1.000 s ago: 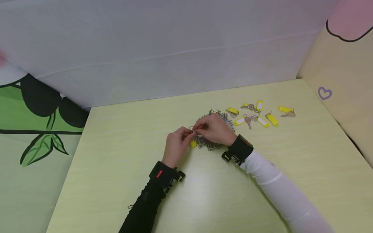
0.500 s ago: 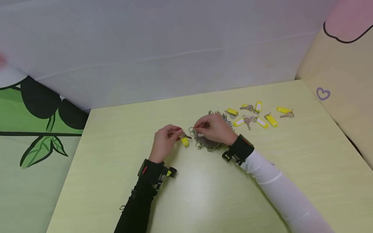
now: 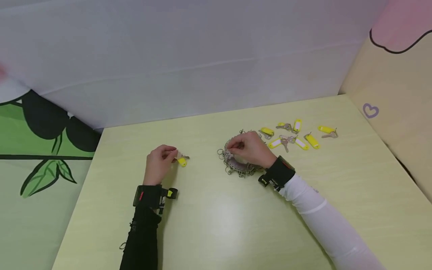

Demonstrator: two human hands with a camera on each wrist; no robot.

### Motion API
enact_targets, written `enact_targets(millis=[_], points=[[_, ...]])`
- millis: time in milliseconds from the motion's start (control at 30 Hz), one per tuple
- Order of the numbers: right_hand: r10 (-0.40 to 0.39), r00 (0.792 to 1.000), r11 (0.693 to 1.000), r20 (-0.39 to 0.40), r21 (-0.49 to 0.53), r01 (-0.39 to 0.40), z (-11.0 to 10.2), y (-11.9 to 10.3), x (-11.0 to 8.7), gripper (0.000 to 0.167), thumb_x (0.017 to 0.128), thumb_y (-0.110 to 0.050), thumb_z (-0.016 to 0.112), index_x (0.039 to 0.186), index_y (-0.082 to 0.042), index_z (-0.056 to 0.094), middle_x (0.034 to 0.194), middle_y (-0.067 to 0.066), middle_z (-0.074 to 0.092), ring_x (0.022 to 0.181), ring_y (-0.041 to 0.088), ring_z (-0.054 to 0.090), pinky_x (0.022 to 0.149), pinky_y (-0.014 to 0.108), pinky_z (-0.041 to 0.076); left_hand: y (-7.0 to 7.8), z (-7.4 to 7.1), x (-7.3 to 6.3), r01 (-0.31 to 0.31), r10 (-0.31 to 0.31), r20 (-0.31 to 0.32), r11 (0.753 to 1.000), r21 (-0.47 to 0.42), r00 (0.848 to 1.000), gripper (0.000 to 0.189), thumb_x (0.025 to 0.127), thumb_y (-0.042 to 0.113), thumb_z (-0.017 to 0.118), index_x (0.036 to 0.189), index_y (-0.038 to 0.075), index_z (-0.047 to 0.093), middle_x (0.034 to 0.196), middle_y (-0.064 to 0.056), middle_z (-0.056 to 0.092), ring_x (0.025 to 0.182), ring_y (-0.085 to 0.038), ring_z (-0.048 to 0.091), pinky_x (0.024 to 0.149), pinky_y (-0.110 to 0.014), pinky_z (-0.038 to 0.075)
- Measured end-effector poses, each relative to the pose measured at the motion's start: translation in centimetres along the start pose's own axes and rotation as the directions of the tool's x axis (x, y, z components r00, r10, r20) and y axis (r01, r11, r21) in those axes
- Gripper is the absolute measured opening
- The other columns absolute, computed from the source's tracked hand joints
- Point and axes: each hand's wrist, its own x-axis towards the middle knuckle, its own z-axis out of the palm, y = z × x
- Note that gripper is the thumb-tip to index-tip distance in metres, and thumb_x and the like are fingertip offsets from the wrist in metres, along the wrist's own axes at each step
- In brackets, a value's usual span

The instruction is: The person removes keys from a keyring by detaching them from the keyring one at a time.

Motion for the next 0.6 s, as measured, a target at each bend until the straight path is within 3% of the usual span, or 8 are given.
enact_targets(millis=[100, 233, 400, 600], points=[[-0.001, 1.0, 1.0, 0.005, -0.005, 0.001, -0.1, 0.1, 0.0, 0.01, 0.09, -0.001, 0.078, 0.099, -0.004, 0.082, 0.092, 0.005, 0.079, 0.077, 0.011, 0.07, 0.07, 0.025, 0.058, -0.8, -0.7, 0.0, 0.021, -0.019, -0.018, 0.995, 0.094, 1.0, 0.024, 0.104, 0.018, 0.066, 0.117, -0.002, 0.071, 0.107, -0.021, 0.077, 0.092, -0.032, 0.075, 0.074, -0.025, 0.056], [0.004, 1.0, 1.0, 0.014, -0.012, -0.003, -0.2, 0.2, -0.1, 0.009, 0.09, 0.0, 0.079, 0.097, -0.004, 0.082, 0.092, 0.006, 0.079, 0.078, 0.012, 0.07, 0.071, 0.027, 0.058, -1.5, -1.3, -0.1, 0.053, -0.045, -0.049, 0.981, 0.184, 0.998, 0.023, 0.101, 0.018, 0.07, 0.113, -0.001, 0.073, 0.106, -0.021, 0.076, 0.094, -0.034, 0.072, 0.076, -0.034, 0.054], [0.053, 0.997, 0.998, 0.051, -0.044, -0.051, -0.4, 0.4, -0.2, 0.011, 0.09, 0.0, 0.078, 0.097, -0.007, 0.082, 0.097, 0.004, 0.079, 0.084, 0.014, 0.071, 0.075, 0.031, 0.058, -2.1, -2.0, -0.2, 0.062, -0.046, -0.081, 0.975, 0.215, 0.996, 0.02, 0.098, 0.015, 0.073, 0.11, -0.001, 0.074, 0.106, -0.022, 0.075, 0.096, -0.038, 0.072, 0.083, -0.045, 0.054], [0.076, 0.993, 0.987, 0.094, -0.151, -0.061, -0.4, 0.8, -0.2, 0.009, 0.089, -0.005, 0.081, 0.096, -0.01, 0.084, 0.095, 0.002, 0.079, 0.085, 0.016, 0.071, 0.076, 0.032, 0.058, -2.5, -2.3, -0.2, 0.061, -0.045, -0.072, 0.969, 0.241, 0.996, 0.022, 0.096, 0.015, 0.075, 0.109, -0.002, 0.074, 0.103, -0.022, 0.074, 0.096, -0.038, 0.07, 0.082, -0.043, 0.051]])
